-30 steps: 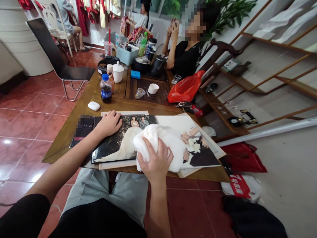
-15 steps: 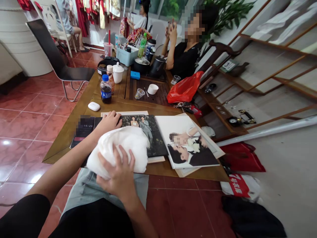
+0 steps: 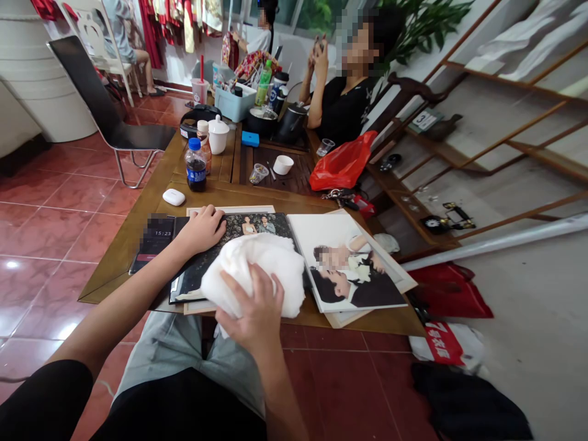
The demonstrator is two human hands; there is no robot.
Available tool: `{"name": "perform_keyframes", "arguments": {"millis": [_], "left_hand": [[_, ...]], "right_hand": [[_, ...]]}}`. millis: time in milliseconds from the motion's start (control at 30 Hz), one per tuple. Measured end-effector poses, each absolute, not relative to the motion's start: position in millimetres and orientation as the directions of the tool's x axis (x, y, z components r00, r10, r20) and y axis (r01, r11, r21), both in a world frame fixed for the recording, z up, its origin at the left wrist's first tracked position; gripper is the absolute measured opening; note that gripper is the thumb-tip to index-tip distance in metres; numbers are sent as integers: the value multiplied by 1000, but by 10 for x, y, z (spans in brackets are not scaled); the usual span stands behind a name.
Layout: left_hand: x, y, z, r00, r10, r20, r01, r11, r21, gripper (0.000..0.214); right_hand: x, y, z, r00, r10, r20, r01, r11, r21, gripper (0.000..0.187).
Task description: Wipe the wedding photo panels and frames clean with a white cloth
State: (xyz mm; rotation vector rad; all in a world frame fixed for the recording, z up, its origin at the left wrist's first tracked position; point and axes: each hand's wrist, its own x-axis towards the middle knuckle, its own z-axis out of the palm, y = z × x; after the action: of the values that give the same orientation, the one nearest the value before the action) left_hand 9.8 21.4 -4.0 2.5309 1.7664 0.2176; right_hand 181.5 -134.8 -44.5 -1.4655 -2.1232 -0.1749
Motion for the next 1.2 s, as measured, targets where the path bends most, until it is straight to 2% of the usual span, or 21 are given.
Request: {"name": "perform_keyframes", "arguments": {"millis": [267,433,633,900,1200], "left_hand": [[99,231,-51,336,939,81,932,-343,118,41],[100,234,-59,338,937,87,930,-347,121,40],[105,235,-69,338,936,99,931,-348,107,41],[86,262,-118,349,930,118,927,-361,100,38],[84,264,-95,363,925,116,926,-372,68,38]], "right_hand": [[2273,-1135,-449,-35,865,500,973,144,-180,47],[2195,-1104,-480,1,844,536,983,97,-154,48],[1940,-1158,-433,-107,859,500,972,195,-128,51],[1417,-1285,-364,-219,860,461,919,340,-199,55],[1505,-1250,-376,-259,854,452,892,391,-227,54]]}}
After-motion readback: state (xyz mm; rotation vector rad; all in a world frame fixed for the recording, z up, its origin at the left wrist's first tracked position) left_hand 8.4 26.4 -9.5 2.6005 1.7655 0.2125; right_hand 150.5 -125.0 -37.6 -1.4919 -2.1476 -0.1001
